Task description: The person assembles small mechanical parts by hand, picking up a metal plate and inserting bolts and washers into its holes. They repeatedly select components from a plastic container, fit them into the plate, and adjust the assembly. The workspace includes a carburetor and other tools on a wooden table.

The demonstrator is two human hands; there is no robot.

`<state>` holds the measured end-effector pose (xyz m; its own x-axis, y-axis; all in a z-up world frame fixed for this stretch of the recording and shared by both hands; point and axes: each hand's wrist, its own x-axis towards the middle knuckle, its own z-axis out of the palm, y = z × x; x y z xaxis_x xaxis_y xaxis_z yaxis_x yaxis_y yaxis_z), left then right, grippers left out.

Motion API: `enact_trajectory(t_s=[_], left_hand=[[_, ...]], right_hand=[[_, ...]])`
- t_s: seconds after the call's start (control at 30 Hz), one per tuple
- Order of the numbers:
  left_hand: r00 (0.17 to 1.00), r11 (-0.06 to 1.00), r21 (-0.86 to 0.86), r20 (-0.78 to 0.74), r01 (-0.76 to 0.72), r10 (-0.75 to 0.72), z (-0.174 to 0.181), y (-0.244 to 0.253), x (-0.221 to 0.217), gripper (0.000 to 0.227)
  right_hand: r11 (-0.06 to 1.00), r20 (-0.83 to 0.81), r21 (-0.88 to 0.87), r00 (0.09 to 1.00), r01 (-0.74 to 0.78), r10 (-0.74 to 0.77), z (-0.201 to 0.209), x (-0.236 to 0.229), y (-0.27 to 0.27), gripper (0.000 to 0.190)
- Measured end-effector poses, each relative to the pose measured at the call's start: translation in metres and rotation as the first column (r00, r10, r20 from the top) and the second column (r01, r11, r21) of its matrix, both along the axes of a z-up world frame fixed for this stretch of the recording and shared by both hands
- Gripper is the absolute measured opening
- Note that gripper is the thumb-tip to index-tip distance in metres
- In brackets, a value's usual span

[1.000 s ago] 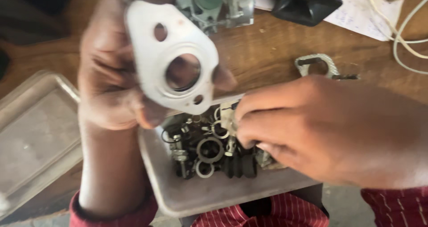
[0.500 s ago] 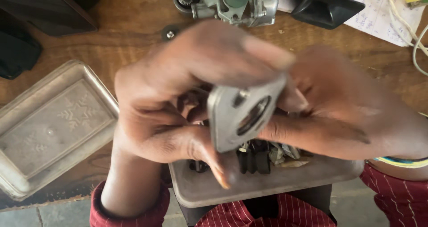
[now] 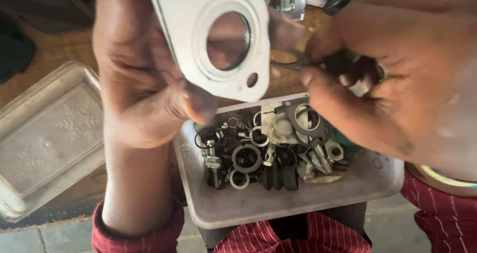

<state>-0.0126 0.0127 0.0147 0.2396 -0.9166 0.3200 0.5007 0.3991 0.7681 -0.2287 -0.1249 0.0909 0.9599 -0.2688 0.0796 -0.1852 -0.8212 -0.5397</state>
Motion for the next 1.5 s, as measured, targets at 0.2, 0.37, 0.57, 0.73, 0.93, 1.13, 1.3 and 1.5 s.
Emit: enact_trajectory(t_s=[0.2,0.37,0.57,0.73,0.93,1.13,1.3,1.5], left_hand=[[1.000,1.000,0.012,-0.011,-0.022,0.022,0.000,-0.001,0.003,0.078],[1.000,1.000,0.009,-0.017,-0.020,0.020,-0.003,-0.002,0.004,0.077],[1.000,1.000,0.011,-0.028,-0.007,0.007,-0.006,-0.001,0.004,0.077],[0.999,1.000,0.009,-0.040,0.001,-0.001,-0.008,0.002,0.002,0.076],[0.998,1.000,-0.009,-0.061,0.021,-0.021,-0.012,0.002,0.000,0.074],[0.997,0.995,-0.065,0.017,0.070,-0.069,-0.016,0.002,0.001,0.067],[0.995,0.996,-0.044,0.061,0.082,-0.079,-0.016,0.001,-0.003,0.070],[0.988,0.997,-0.010,0.135,0.078,-0.076,-0.008,-0.002,-0.006,0.073]], right_hand=[[0.999,-0.073,0.048,0.997,0.003,0.000,0.001,-0.013,-0.008,0.016],[0.982,-0.122,0.019,0.975,-0.186,0.187,-0.006,-0.014,-0.003,0.017],[0.977,-0.489,-0.040,0.857,-0.207,0.162,-0.008,-0.009,0.011,0.023],[0.984,-0.433,-0.044,0.890,-0.175,0.139,-0.010,-0.006,0.016,0.020],[0.987,-0.385,0.075,0.909,-0.139,0.157,-0.020,-0.005,0.021,0.036],[0.957,-0.189,0.122,0.941,-0.263,0.282,-0.032,-0.028,0.018,0.028],[0.948,-0.226,0.207,0.931,-0.242,0.287,-0.035,-0.029,0.020,0.026],[0.941,-0.206,0.193,0.926,-0.277,0.315,-0.031,-0.016,0.019,0.031]])
